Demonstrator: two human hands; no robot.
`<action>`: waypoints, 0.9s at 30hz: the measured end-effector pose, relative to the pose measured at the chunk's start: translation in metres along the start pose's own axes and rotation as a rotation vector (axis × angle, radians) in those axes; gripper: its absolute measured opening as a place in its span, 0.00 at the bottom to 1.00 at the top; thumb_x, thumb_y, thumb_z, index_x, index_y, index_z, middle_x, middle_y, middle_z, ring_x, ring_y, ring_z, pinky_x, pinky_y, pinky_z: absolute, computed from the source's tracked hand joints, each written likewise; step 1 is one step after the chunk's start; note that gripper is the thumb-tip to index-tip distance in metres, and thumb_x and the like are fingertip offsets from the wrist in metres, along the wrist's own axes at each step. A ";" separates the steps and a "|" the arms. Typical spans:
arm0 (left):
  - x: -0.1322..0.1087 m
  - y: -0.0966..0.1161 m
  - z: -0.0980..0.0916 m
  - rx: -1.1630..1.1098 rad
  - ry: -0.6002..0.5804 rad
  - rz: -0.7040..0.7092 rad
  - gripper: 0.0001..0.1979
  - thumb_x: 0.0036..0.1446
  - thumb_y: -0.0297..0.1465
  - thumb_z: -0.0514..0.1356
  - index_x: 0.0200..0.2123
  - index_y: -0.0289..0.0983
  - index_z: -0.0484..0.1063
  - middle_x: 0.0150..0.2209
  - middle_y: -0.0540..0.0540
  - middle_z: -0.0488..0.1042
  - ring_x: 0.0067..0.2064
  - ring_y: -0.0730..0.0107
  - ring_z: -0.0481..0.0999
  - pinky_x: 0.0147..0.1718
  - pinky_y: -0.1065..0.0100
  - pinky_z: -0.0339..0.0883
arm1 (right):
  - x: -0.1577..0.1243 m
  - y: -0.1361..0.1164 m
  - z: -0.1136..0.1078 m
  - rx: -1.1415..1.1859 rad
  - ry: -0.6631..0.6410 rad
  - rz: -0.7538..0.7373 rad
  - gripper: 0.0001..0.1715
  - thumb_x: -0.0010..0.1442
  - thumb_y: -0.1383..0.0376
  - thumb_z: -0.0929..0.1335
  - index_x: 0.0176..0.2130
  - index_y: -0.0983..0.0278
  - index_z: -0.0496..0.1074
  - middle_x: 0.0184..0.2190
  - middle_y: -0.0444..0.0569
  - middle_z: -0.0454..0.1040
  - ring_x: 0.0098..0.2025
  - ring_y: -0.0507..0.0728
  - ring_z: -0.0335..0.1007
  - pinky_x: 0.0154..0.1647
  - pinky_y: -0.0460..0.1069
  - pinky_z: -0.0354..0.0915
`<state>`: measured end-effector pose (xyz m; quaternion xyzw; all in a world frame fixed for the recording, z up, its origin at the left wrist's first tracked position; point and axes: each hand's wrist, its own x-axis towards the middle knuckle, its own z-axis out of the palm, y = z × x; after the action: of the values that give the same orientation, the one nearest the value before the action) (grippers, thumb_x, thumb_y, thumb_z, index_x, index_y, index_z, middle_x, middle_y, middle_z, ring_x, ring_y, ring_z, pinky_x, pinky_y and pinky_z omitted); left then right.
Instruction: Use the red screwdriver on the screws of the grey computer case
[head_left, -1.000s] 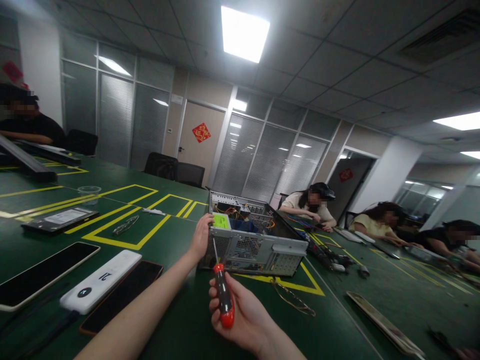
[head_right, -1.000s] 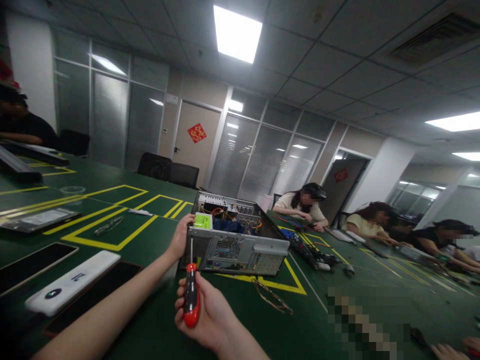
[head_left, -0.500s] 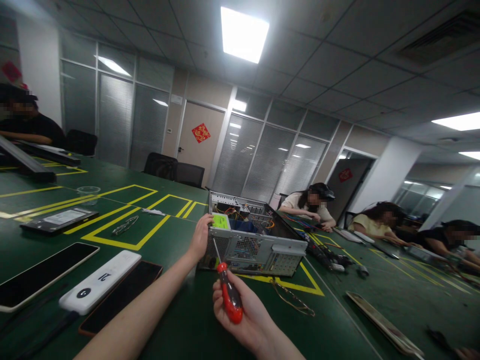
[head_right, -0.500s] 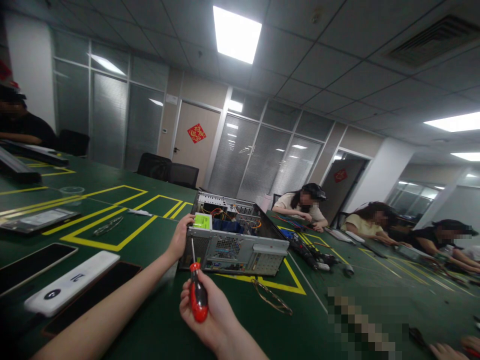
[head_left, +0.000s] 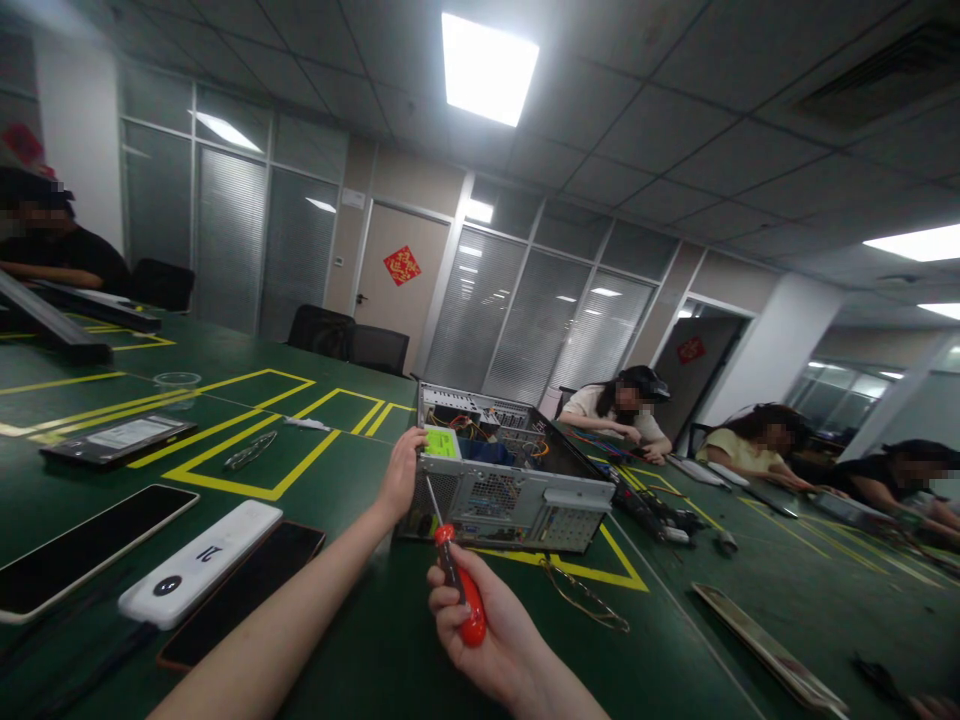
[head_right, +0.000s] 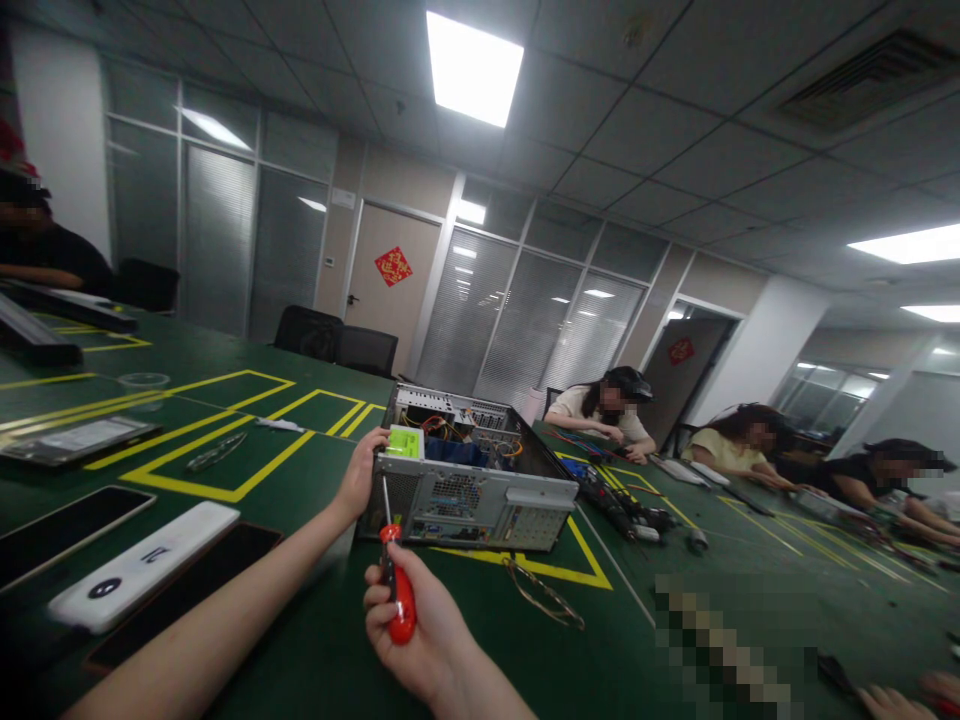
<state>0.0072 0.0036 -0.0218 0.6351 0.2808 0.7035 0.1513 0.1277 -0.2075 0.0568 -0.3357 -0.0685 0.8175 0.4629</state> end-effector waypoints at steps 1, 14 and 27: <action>0.000 0.000 0.000 0.000 -0.002 0.001 0.25 0.71 0.46 0.39 0.44 0.40 0.72 0.54 0.40 0.75 0.61 0.60 0.71 0.64 0.52 0.63 | 0.001 0.001 0.000 -0.004 0.009 0.009 0.10 0.65 0.66 0.70 0.32 0.67 0.68 0.26 0.44 0.68 0.22 0.44 0.61 0.19 0.34 0.53; -0.001 0.000 0.000 0.000 -0.005 -0.017 0.25 0.71 0.47 0.39 0.45 0.41 0.72 0.56 0.41 0.75 0.63 0.61 0.70 0.66 0.53 0.59 | 0.002 0.001 0.003 -0.054 0.056 0.000 0.14 0.70 0.59 0.66 0.38 0.69 0.72 0.22 0.42 0.68 0.20 0.45 0.62 0.19 0.37 0.54; 0.000 0.003 -0.001 -0.028 -0.016 -0.034 0.25 0.71 0.47 0.40 0.44 0.40 0.71 0.55 0.40 0.75 0.62 0.60 0.70 0.65 0.52 0.60 | 0.020 0.011 -0.098 -0.138 0.267 0.039 0.21 0.72 0.56 0.62 0.40 0.71 0.73 0.19 0.40 0.65 0.15 0.44 0.56 0.15 0.37 0.49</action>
<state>0.0069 0.0007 -0.0202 0.6336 0.2806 0.6996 0.1742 0.1732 -0.2170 -0.0325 -0.4737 -0.0558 0.7679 0.4276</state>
